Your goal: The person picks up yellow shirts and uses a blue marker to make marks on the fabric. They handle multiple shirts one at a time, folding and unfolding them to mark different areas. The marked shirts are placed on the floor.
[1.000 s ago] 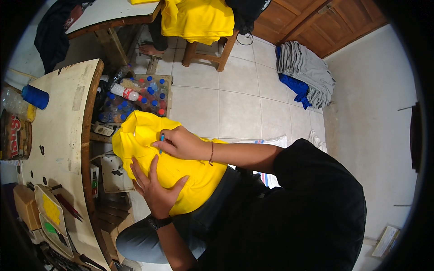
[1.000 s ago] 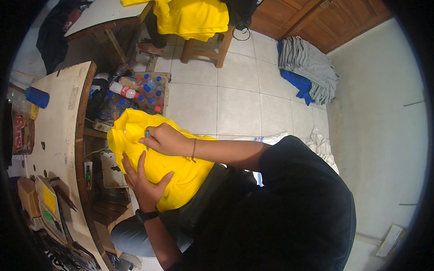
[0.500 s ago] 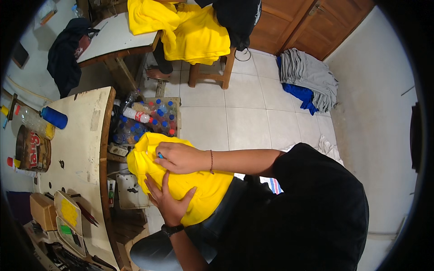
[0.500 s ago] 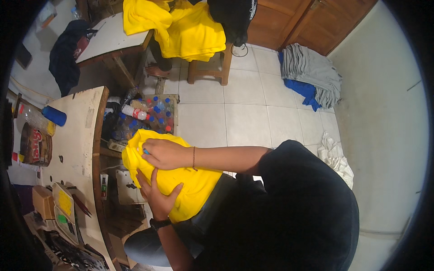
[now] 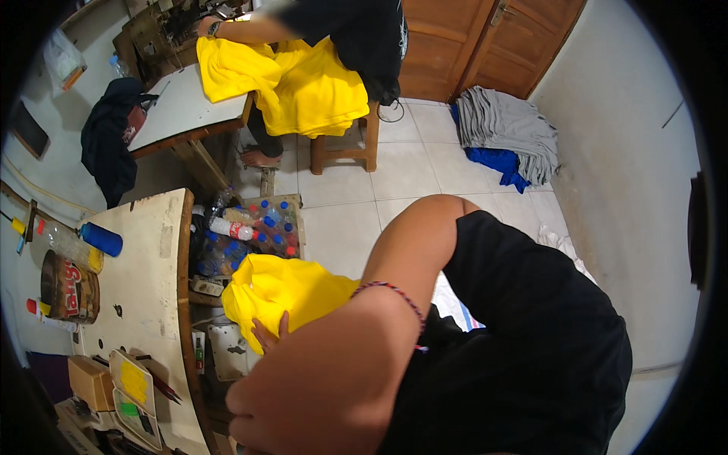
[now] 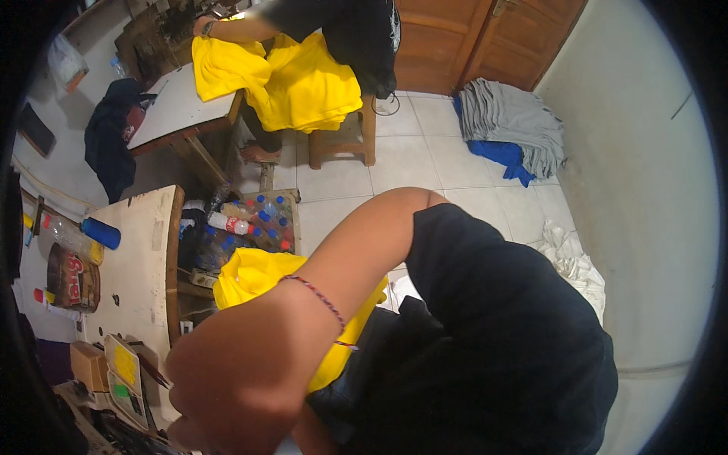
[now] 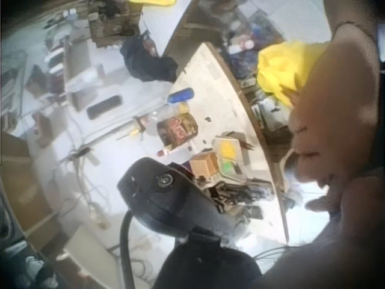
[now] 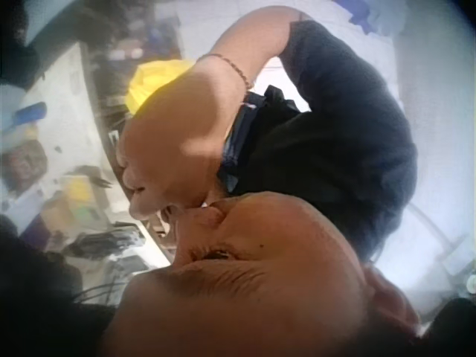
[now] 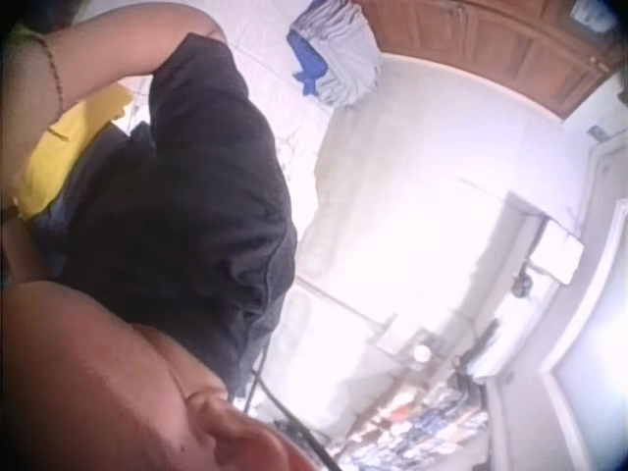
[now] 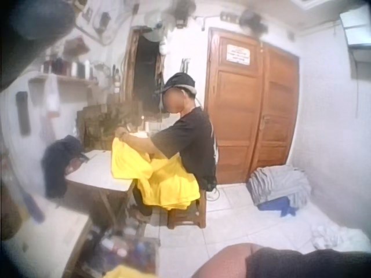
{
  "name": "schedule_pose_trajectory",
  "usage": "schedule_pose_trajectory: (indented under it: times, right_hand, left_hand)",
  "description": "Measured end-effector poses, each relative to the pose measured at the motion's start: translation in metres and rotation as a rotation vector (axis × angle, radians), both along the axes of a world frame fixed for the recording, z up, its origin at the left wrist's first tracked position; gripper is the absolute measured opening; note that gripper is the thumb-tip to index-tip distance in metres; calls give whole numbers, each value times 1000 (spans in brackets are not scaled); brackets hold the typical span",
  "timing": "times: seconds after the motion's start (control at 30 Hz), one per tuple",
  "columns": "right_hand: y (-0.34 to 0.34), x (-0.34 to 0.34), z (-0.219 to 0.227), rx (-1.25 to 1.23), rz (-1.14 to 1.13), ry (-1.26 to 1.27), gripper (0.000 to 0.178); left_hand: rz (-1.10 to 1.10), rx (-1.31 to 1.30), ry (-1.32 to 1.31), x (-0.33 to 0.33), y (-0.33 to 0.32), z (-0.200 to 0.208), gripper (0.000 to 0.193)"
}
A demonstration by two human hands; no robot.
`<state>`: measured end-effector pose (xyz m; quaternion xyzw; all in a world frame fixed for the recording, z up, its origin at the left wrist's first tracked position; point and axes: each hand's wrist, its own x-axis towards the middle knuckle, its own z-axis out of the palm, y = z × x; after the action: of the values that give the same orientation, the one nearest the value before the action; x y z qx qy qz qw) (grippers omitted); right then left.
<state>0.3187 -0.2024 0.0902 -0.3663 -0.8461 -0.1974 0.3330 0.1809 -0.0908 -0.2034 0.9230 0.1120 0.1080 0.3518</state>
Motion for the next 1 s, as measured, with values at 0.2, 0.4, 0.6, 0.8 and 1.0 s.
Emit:
schedule_pose_trajectory:
  times: [0.2,0.4,0.6,0.8,1.0]
  right_hand:
    - [-19,-4,14,-109,172,379,19]
    - [-43,55,21,-210,286,569,21]
    - [-23,57,-10,-356,275,711,28]
    - [-15,21,20,-188,334,578,17]
    - [-48,33,34,-287,430,855,23]
  left_hand:
    - [-16,-2,-14,3,1,-1,105]
    - [-4,-13,-23,2,0,-6,105]
    - [1,-17,-8,2,2,-9,105]
    - [-19,-27,5,7,0,-18,104]
    - [-45,-32,-16,8,4,-17,104]
